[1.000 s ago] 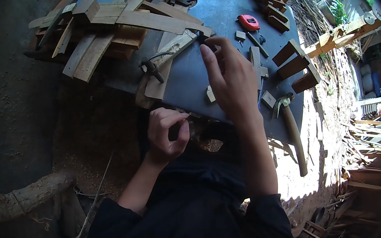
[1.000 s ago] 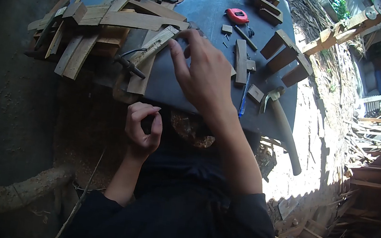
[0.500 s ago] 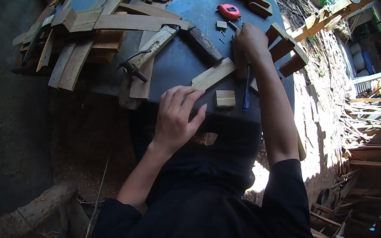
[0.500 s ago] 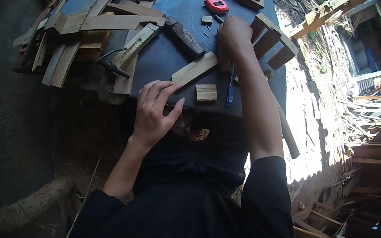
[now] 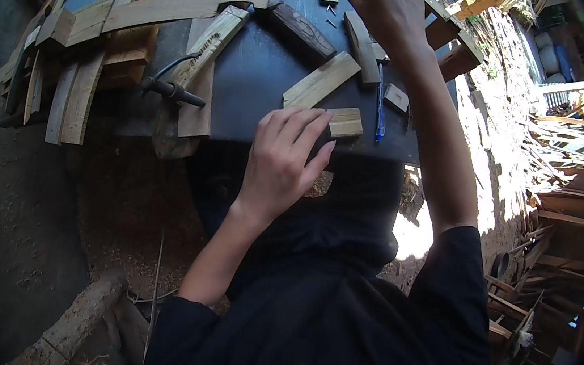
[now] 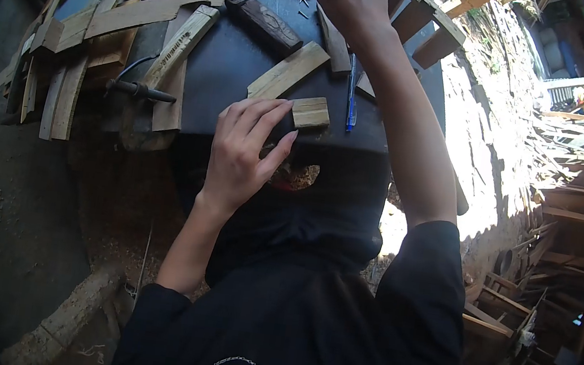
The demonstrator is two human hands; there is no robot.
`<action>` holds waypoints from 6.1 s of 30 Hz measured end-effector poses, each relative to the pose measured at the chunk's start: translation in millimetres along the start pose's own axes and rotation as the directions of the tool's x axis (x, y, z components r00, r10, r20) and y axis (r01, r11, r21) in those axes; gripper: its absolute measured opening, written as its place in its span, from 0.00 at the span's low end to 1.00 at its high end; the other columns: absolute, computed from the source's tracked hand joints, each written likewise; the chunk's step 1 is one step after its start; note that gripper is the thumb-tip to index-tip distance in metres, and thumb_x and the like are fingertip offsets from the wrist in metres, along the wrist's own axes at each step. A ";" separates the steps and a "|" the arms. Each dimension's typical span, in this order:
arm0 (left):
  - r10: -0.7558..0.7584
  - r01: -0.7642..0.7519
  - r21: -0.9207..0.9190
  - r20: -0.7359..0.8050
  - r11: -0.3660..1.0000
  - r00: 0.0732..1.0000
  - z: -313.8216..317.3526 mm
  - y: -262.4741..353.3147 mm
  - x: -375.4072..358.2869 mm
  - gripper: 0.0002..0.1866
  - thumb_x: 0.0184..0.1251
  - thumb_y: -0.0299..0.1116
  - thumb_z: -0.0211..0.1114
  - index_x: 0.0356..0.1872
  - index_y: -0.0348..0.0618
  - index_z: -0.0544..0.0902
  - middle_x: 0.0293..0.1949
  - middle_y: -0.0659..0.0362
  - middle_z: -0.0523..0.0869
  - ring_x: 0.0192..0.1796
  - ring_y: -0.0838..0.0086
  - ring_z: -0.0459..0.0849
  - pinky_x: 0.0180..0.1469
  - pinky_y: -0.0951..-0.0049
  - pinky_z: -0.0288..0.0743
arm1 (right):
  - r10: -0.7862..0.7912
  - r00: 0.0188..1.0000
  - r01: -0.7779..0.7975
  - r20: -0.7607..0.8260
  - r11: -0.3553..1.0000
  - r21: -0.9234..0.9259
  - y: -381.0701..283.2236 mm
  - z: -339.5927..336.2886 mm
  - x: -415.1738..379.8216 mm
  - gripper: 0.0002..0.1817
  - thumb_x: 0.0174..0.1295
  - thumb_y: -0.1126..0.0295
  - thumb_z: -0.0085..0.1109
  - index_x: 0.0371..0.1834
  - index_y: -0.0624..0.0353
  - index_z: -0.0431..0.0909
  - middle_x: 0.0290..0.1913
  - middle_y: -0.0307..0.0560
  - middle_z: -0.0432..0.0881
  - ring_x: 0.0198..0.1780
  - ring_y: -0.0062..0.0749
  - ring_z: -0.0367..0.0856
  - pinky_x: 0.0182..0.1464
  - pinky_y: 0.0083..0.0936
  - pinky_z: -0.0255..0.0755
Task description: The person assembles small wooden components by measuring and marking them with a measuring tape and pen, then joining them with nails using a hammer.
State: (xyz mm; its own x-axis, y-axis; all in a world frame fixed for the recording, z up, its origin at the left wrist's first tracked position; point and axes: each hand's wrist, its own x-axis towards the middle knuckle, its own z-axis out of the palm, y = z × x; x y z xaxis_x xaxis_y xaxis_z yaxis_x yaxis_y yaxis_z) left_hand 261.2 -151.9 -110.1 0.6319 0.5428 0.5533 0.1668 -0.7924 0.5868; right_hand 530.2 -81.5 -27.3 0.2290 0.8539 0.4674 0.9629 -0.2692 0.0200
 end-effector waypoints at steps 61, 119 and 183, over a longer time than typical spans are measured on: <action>0.251 -0.250 -0.150 -0.016 0.956 0.968 112.8 78.4 41.4 0.09 0.64 0.33 0.72 0.41 0.46 0.81 0.33 0.61 0.76 0.36 0.67 0.77 0.43 0.64 0.69 | 0.463 0.878 -0.462 0.117 0.886 -0.040 78.1 -86.6 -274.4 0.17 0.75 0.59 0.66 0.61 0.54 0.82 0.50 0.51 0.81 0.54 0.48 0.82 0.55 0.44 0.75; 0.243 -0.281 -0.153 -0.229 0.947 0.943 67.6 62.8 28.2 0.13 0.54 0.31 0.70 0.23 0.46 0.71 0.23 0.59 0.71 0.23 0.65 0.73 0.27 0.64 0.66 | 0.022 0.999 -0.031 0.027 0.912 0.408 -20.2 -0.3 -70.9 0.25 0.73 0.55 0.63 0.52 0.73 0.77 0.49 0.69 0.80 0.56 0.65 0.82 0.60 0.47 0.76; -0.172 0.181 0.185 -0.062 0.966 0.983 29.1 -27.8 47.2 0.25 0.66 0.41 0.78 0.61 0.41 0.86 0.62 0.55 0.81 0.69 0.58 0.75 0.72 0.53 0.65 | 0.119 0.956 -0.103 0.268 0.992 -0.073 29.2 96.1 77.4 0.38 0.73 0.41 0.63 0.74 0.58 0.71 0.68 0.60 0.81 0.66 0.53 0.84 0.64 0.50 0.78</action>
State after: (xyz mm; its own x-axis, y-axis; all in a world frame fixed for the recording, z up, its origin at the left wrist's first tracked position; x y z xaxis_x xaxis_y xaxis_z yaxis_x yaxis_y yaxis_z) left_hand 308.5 -112.4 -117.5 0.5455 0.6872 0.4799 0.4151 -0.7189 0.5576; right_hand 589.7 19.6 -75.5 0.3722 0.9036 0.2122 0.9210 -0.3879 0.0362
